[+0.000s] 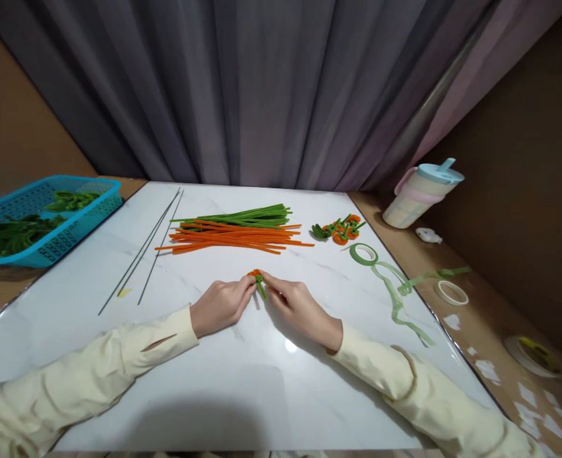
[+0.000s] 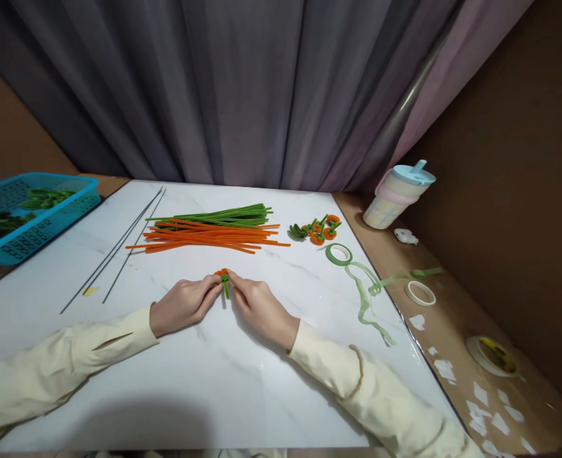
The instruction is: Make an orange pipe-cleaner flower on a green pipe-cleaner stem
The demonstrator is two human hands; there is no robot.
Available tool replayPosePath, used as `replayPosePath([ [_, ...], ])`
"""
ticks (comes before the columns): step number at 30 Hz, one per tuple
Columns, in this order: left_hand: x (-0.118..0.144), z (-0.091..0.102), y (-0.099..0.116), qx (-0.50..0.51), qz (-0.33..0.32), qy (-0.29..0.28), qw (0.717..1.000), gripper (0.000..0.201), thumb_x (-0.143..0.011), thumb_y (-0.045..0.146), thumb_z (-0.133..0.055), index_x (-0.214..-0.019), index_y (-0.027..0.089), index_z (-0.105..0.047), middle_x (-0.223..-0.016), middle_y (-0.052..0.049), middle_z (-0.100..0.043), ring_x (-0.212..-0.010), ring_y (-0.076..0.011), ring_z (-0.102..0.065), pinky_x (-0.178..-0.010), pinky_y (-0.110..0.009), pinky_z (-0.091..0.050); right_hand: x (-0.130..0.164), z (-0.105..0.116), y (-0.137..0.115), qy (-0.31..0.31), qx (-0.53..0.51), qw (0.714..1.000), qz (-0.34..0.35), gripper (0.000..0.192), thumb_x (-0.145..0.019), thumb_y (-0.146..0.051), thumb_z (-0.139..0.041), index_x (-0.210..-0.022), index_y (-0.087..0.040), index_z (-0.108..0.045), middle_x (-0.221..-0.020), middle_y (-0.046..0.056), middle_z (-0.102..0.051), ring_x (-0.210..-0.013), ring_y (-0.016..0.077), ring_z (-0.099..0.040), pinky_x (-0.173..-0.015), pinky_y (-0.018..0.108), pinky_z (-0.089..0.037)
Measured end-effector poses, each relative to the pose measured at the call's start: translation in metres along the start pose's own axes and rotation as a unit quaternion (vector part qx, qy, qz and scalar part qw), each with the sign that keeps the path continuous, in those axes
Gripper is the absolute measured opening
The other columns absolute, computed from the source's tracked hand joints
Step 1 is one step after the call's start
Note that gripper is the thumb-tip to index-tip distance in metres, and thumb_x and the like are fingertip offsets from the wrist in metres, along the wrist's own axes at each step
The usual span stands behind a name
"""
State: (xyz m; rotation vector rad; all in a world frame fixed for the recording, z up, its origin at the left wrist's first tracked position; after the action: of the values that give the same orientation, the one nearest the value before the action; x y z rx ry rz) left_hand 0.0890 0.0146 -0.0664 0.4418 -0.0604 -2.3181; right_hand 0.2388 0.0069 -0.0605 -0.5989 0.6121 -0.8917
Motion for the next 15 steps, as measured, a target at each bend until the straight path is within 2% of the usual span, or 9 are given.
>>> replayPosePath([
  [4,0.000,0.000,0.000,0.001,-0.008,0.001,1.000,0.018,-0.094,0.021,-0.029,-0.102,0.014,-0.044,-0.070,-0.005,-0.067,-0.059,-0.0194,-0.066,-0.051,-0.026,-0.044,0.005,-0.007,0.002,-0.043,0.107,0.992,0.043,0.049,-0.090,-0.010,-0.032,-0.138,-0.009,-0.031,-0.086,0.010,-0.062,-0.069,0.0184,-0.059,-0.066,0.030,-0.049],
  [9,0.000,-0.001,0.001,-0.012,-0.019,-0.006,1.000,0.017,-0.094,0.021,-0.029,-0.099,0.015,-0.044,-0.070,-0.005,-0.066,-0.059,-0.0193,-0.066,-0.050,-0.026,-0.044,0.011,-0.009,-0.005,-0.113,0.302,0.946,0.037,0.063,-0.080,0.001,-0.032,-0.142,-0.006,-0.019,-0.085,0.012,-0.058,-0.052,0.0175,-0.053,-0.052,0.030,-0.047],
  [11,0.001,-0.001,0.001,-0.013,-0.019,-0.008,1.000,0.017,-0.094,0.022,-0.029,-0.099,0.015,-0.044,-0.069,-0.004,-0.066,-0.059,-0.0183,-0.066,-0.050,-0.025,-0.044,0.011,-0.010,-0.007,-0.120,0.323,0.938,0.036,0.064,-0.079,0.001,-0.032,-0.141,-0.005,-0.018,-0.085,0.012,-0.057,-0.051,0.0172,-0.053,-0.050,0.030,-0.046],
  [15,0.001,0.000,0.001,-0.004,-0.017,0.011,1.000,0.016,-0.095,0.023,-0.029,-0.100,0.015,-0.043,-0.066,-0.002,-0.065,-0.056,-0.0169,-0.065,-0.049,-0.024,-0.043,0.011,-0.013,0.001,-0.094,0.280,0.955,0.037,0.065,-0.080,0.001,-0.032,-0.142,-0.007,-0.014,-0.085,0.010,-0.057,-0.056,0.0164,-0.055,-0.054,0.028,-0.048],
])
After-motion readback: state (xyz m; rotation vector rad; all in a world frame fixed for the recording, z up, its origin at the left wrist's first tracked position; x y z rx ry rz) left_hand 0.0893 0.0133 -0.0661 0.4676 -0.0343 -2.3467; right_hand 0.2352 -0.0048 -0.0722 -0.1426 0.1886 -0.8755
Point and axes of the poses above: each hand's wrist, its own x-axis away from the middle knuckle, its own z-axis out of the back of the hand, y = z × x, the point moved 4 cm from there along -x, towards the middle knuckle
